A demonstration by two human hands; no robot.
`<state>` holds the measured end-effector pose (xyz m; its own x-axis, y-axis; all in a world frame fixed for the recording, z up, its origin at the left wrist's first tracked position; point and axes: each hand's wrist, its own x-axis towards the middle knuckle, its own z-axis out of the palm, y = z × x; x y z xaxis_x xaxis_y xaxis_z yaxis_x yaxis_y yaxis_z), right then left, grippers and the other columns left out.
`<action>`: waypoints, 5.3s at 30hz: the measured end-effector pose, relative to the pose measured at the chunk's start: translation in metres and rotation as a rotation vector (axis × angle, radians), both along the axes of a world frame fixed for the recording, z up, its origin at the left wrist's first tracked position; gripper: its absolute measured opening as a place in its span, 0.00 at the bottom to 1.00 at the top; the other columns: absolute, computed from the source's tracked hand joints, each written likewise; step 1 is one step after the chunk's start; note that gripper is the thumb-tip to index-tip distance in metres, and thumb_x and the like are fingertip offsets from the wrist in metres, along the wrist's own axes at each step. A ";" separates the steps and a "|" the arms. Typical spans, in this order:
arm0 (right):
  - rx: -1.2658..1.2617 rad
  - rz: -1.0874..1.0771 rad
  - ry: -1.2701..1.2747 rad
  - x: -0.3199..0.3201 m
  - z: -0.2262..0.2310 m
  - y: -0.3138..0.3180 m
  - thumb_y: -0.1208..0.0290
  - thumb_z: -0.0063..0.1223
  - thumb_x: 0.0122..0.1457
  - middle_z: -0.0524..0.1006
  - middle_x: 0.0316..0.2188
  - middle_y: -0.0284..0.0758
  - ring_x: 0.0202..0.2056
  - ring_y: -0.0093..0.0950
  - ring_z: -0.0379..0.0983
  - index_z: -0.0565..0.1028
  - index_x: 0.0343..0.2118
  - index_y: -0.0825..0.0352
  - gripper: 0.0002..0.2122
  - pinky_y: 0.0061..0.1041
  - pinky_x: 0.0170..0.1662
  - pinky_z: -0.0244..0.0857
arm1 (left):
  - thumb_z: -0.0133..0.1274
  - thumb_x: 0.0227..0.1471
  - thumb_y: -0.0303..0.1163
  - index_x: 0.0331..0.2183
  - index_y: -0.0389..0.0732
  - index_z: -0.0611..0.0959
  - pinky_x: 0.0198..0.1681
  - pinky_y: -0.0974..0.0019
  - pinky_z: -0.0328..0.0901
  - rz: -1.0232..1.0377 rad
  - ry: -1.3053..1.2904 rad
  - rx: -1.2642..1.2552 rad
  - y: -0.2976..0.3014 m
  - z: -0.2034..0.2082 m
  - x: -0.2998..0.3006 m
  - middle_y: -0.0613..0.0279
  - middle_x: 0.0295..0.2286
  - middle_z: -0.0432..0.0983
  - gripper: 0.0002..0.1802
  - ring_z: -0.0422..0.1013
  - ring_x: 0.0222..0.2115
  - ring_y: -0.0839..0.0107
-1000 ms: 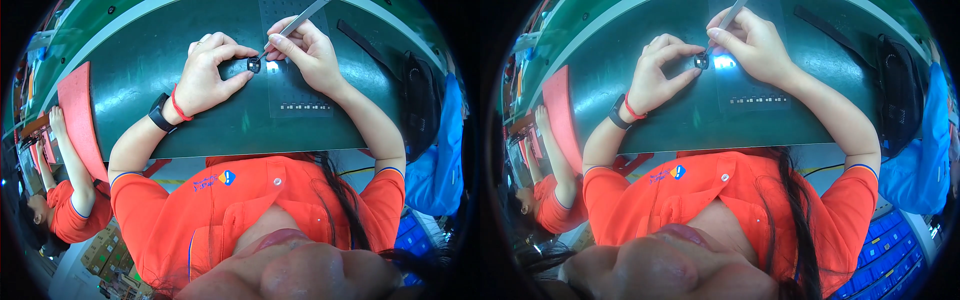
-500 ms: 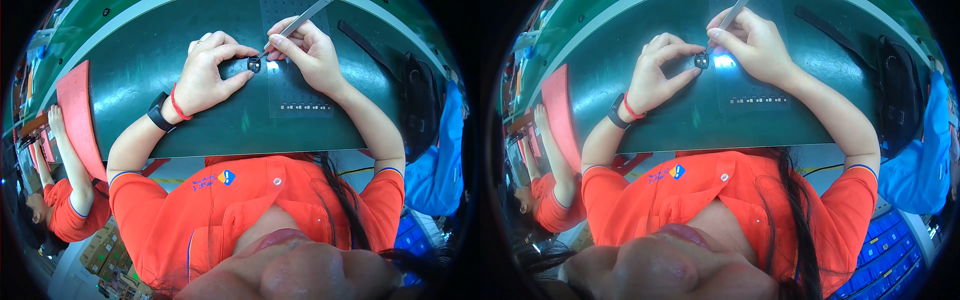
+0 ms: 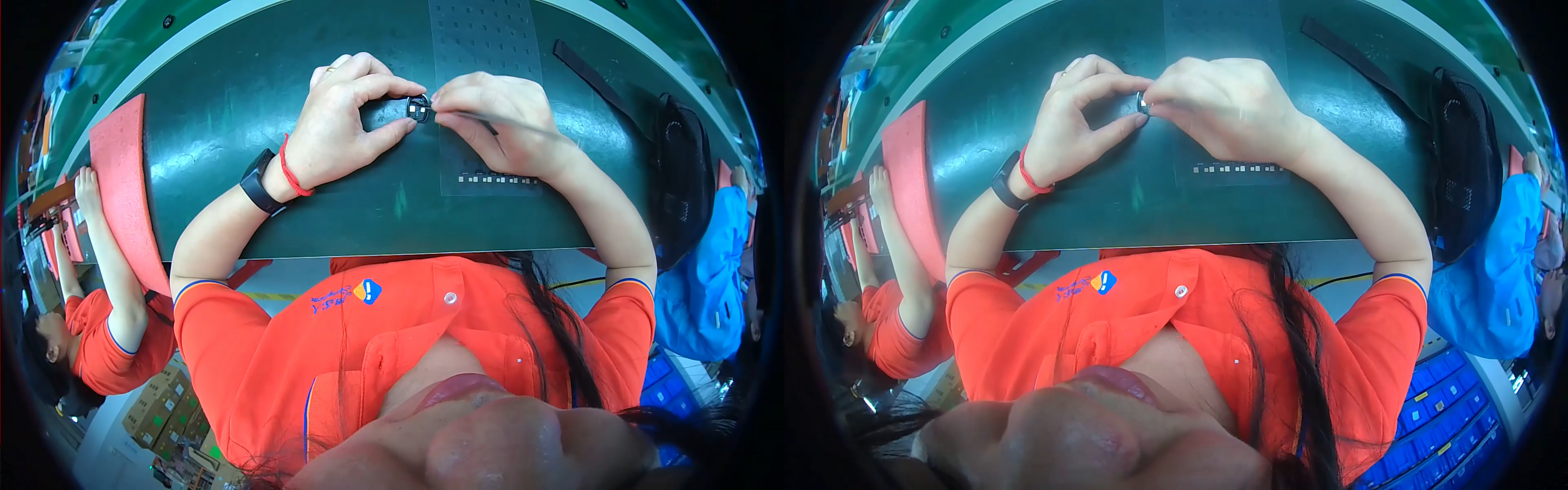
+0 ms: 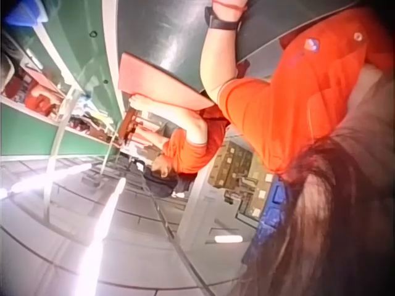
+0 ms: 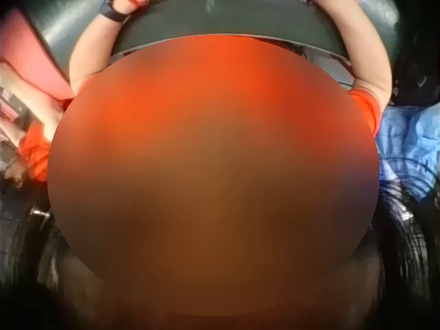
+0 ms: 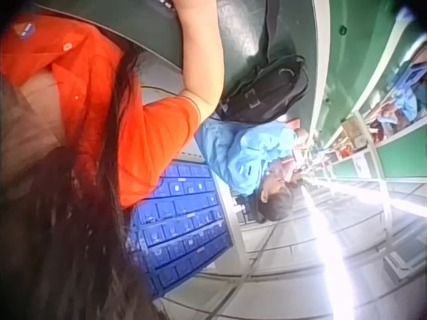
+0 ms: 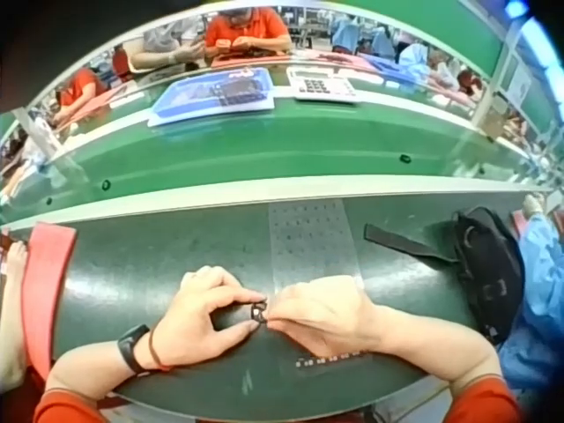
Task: The person assembles small electronic components onto a grid tray, taking them from a blue bin and a plastic bag. The components are placed using tweezers.
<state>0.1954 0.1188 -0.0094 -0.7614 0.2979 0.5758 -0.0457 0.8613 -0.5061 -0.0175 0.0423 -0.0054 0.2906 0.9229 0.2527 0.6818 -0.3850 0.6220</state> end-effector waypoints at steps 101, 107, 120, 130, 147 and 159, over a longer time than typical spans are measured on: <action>-1.160 -0.228 0.101 0.084 0.002 -0.033 0.76 0.52 0.57 0.75 0.31 0.37 0.33 0.23 0.75 0.67 0.39 0.70 0.09 0.19 0.37 0.70 | 0.56 0.45 0.49 0.42 0.46 0.77 0.50 0.57 0.59 -0.525 0.277 0.251 -0.017 0.015 0.048 0.58 0.43 0.68 0.24 0.66 0.45 0.61; -1.124 -0.196 0.070 0.068 0.002 -0.043 0.76 0.51 0.58 0.75 0.32 0.37 0.32 0.22 0.75 0.67 0.39 0.70 0.08 0.18 0.36 0.69 | 0.56 0.45 0.49 0.42 0.46 0.78 0.48 0.59 0.61 -0.526 0.359 0.299 -0.027 0.009 0.043 0.59 0.39 0.69 0.24 0.67 0.41 0.64; -1.039 -0.210 -0.038 0.057 0.001 -0.045 0.77 0.50 0.58 0.76 0.30 0.32 0.29 0.17 0.74 0.69 0.38 0.68 0.06 0.13 0.31 0.66 | 0.57 0.44 0.46 0.43 0.46 0.79 0.45 0.61 0.62 -0.502 0.288 0.285 -0.031 0.001 0.038 0.59 0.39 0.68 0.23 0.65 0.41 0.63; -0.969 -0.208 -0.036 0.058 -0.001 -0.045 0.77 0.51 0.57 0.76 0.30 0.33 0.29 0.17 0.74 0.69 0.38 0.69 0.07 0.13 0.30 0.66 | 0.58 0.43 0.45 0.42 0.47 0.80 0.45 0.61 0.62 -0.486 0.273 0.266 -0.032 0.000 0.039 0.58 0.39 0.68 0.23 0.64 0.42 0.63; -1.016 -0.173 -0.019 0.062 -0.003 -0.045 0.78 0.49 0.58 0.75 0.32 0.36 0.28 0.18 0.73 0.70 0.38 0.70 0.06 0.14 0.33 0.68 | 0.60 0.42 0.42 0.45 0.45 0.79 0.42 0.59 0.65 -0.498 0.328 0.304 -0.038 -0.001 0.040 0.57 0.41 0.69 0.25 0.66 0.41 0.61; -1.256 -0.154 0.132 0.067 0.003 -0.032 0.77 0.49 0.58 0.76 0.31 0.39 0.23 0.18 0.71 0.69 0.38 0.69 0.06 0.14 0.28 0.64 | 0.59 0.44 0.42 0.44 0.44 0.79 0.44 0.59 0.64 -0.562 0.178 0.237 -0.030 0.008 0.035 0.55 0.40 0.69 0.24 0.66 0.42 0.59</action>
<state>0.2624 0.0864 -0.0060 -0.6289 0.7714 -0.0971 -0.1006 -0.2045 -0.9737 0.0175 0.0119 0.0023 0.7707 0.5419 0.3351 0.4203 -0.8277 0.3718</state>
